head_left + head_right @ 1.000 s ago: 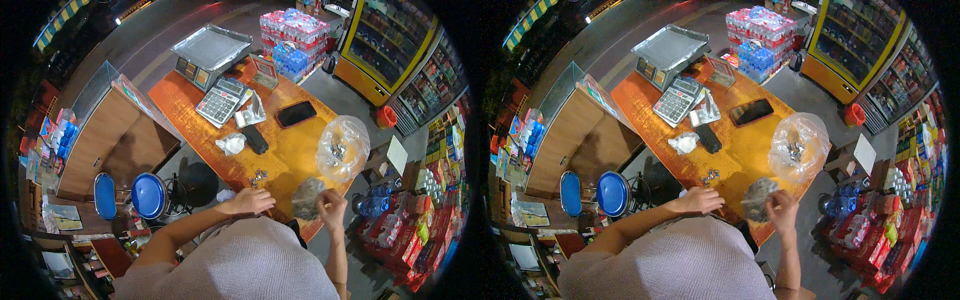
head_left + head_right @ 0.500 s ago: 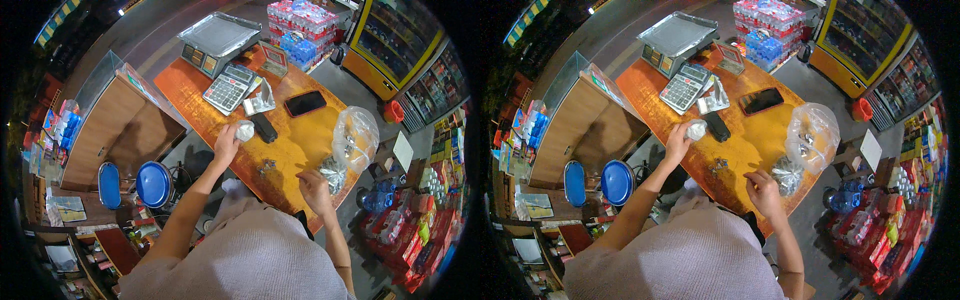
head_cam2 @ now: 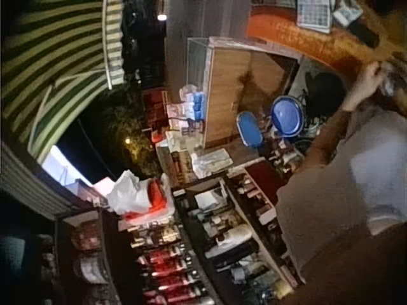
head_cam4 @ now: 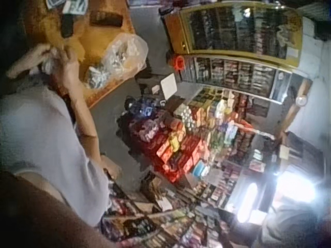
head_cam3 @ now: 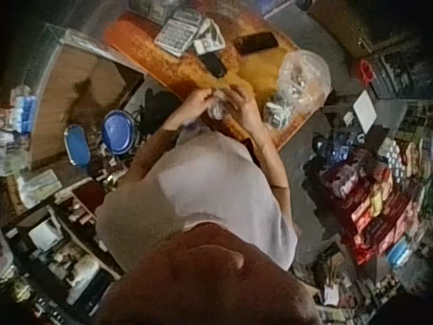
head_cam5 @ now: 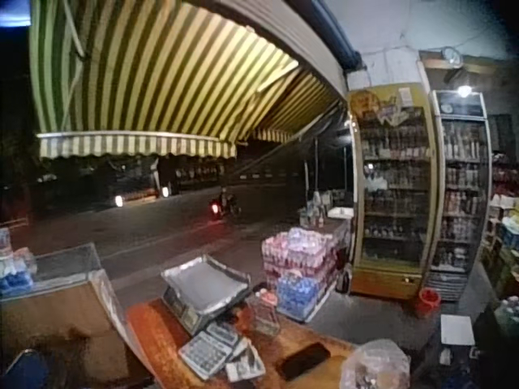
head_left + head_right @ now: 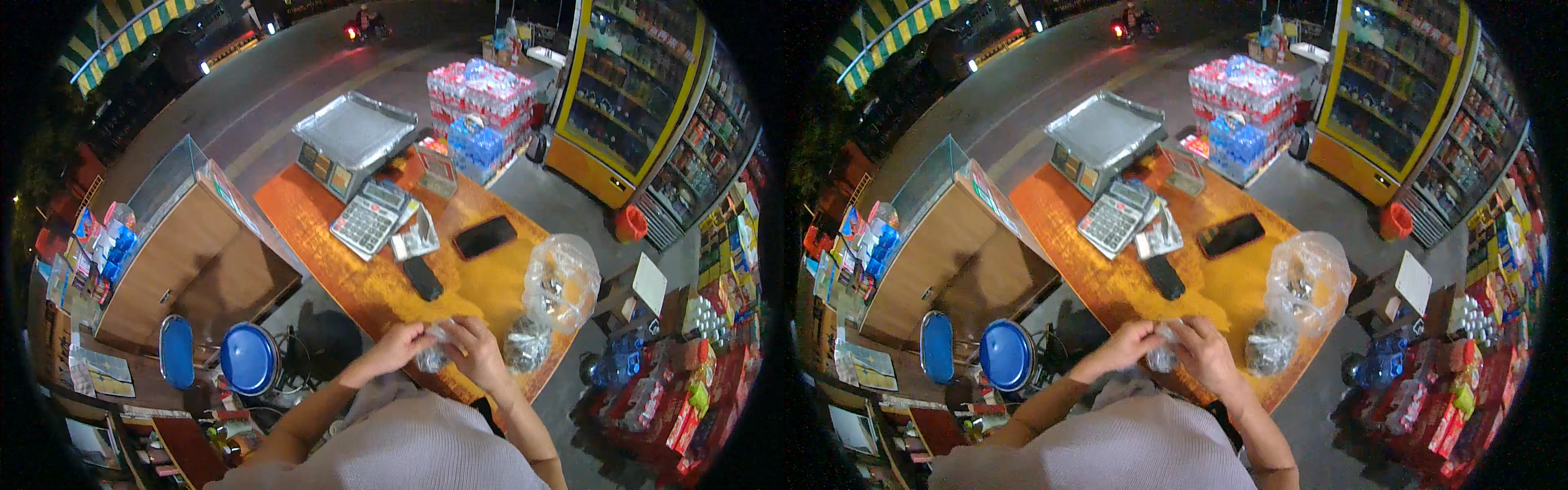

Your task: The person wipes multiple shelves and product surfaces in a small store using a cloth. They move along aisles, wiping bottles, boxes, and shelf edges, then return to the counter area to continue wiping.

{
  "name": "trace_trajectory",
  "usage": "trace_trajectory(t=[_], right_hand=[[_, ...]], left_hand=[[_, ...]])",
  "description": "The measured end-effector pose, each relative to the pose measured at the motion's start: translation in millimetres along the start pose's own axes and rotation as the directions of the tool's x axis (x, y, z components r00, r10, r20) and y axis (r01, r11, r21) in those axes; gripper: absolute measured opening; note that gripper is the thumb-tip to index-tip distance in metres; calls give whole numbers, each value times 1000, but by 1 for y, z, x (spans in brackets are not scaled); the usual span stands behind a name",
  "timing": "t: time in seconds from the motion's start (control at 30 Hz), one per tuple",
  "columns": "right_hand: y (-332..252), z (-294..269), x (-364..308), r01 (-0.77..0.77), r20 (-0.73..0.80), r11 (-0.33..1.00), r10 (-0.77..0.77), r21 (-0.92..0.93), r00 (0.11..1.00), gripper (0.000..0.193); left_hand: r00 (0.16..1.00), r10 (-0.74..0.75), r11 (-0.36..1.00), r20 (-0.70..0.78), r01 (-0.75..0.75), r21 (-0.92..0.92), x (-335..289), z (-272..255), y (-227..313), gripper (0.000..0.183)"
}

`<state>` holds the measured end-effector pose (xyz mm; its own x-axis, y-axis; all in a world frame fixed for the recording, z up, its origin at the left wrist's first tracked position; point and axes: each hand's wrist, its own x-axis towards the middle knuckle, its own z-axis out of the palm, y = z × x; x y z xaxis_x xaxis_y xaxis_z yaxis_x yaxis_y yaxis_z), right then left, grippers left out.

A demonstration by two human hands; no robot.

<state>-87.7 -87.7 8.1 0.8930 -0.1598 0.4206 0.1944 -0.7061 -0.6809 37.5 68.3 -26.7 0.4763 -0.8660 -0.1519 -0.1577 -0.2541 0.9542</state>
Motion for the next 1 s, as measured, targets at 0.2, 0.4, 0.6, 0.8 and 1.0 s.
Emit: trace_trajectory(t=[0.2,0.4,0.6,0.8,1.0], right_hand=[[4,4,-33,-76,-50,997,75,-16,996,32],[10,4,-59,-420,101,723,441,548,892,33],[14,2,-70,-193,69,135,618,972,783,34],[9,-6,-77,-299,186,97,597,949,781,32],[4,-19,-86,-523,349,685,392,508,851,30]], left_hand=[[988,113,942,108,-141,304,-10,17,1,27],[976,174,947,134,-203,249,-15,32,0,28],[946,218,909,239,-286,304,-13,32,11,13],[911,207,880,356,-332,339,-15,32,16,11],[904,250,819,347,-389,422,-22,25,17,14]])
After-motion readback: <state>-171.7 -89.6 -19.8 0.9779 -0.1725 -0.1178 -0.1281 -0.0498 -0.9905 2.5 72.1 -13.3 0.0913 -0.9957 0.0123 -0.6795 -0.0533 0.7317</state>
